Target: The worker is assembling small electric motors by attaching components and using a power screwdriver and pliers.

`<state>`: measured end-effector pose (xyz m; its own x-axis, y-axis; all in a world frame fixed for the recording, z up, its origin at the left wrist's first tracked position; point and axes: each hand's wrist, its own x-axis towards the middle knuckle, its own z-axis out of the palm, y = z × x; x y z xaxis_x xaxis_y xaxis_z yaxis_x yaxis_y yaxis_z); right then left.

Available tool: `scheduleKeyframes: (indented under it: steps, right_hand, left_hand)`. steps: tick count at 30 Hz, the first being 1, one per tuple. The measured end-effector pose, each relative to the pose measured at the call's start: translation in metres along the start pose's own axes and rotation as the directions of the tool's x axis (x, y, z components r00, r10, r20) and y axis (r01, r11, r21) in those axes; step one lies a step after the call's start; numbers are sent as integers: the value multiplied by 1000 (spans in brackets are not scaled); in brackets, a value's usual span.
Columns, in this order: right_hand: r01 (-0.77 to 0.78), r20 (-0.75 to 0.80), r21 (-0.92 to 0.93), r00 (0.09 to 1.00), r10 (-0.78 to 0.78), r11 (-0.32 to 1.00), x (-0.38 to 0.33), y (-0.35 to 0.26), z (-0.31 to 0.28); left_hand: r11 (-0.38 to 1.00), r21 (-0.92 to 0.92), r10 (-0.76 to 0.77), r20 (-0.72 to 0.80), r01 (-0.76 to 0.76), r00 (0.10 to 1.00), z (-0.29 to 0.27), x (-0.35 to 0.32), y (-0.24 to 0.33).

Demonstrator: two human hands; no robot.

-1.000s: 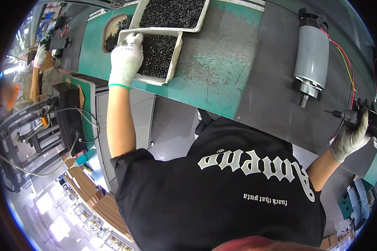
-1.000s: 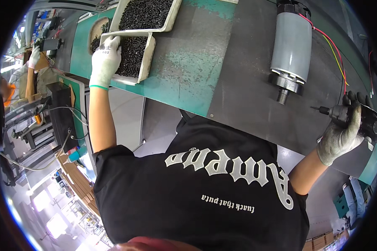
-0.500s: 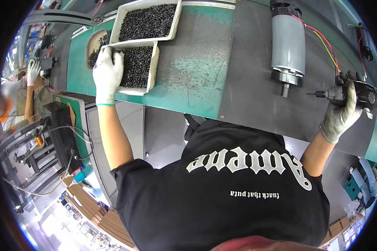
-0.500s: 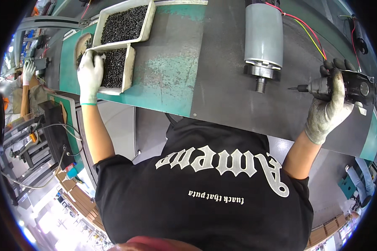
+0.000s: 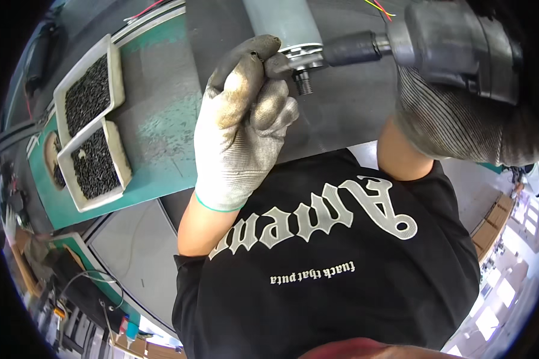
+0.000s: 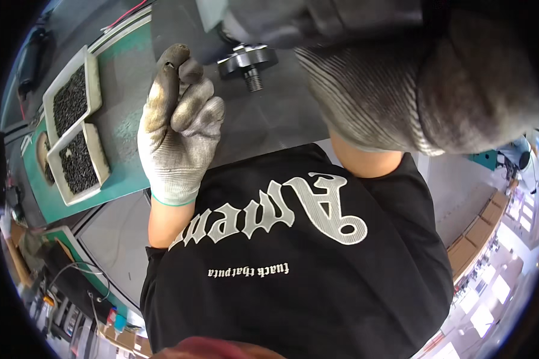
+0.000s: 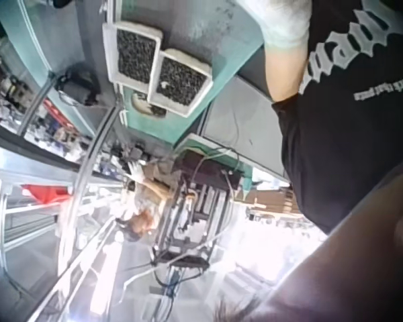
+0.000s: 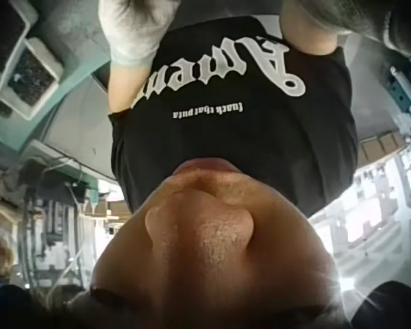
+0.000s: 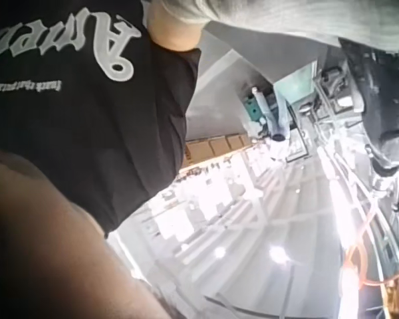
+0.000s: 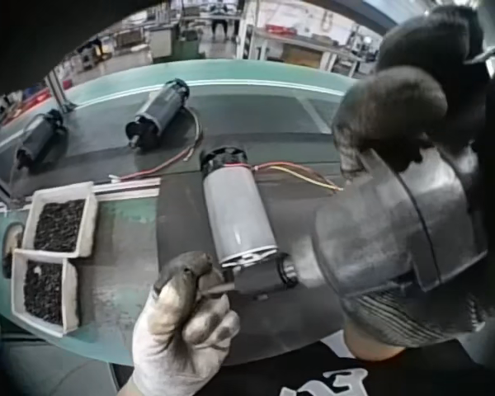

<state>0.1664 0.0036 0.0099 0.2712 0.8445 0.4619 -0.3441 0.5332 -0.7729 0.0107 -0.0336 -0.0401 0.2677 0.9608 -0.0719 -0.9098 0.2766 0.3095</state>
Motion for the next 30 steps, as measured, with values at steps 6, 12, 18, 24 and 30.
scheduleKeyframes:
  steps: [6,12,18,24,30]
  right_hand:
    - [24,-32,-44,999,-25,999,13,-17,-22]
    - [-5,-21,-33,1000,5,999,-4,-22,-5]
    - [-20,0,-36,1000,20,999,23,-26,-56]
    - [-36,-12,-68,999,35,997,6,-9,-14]
    - [-53,-18,-97,999,51,994,-1,-10,-1]
  left_hand:
    - [998,13,-64,85,63,994,1,3,-11]
    - [970,238,-43,20,37,999,-4,1,-17]
    - [946,323,14,-115,24,993,-6,-1,-16]
    - [675,721,-58,-165,160,985,-6,-10,-23]
    - [908,264,-299,-130,324,945,-21,-15,-37]
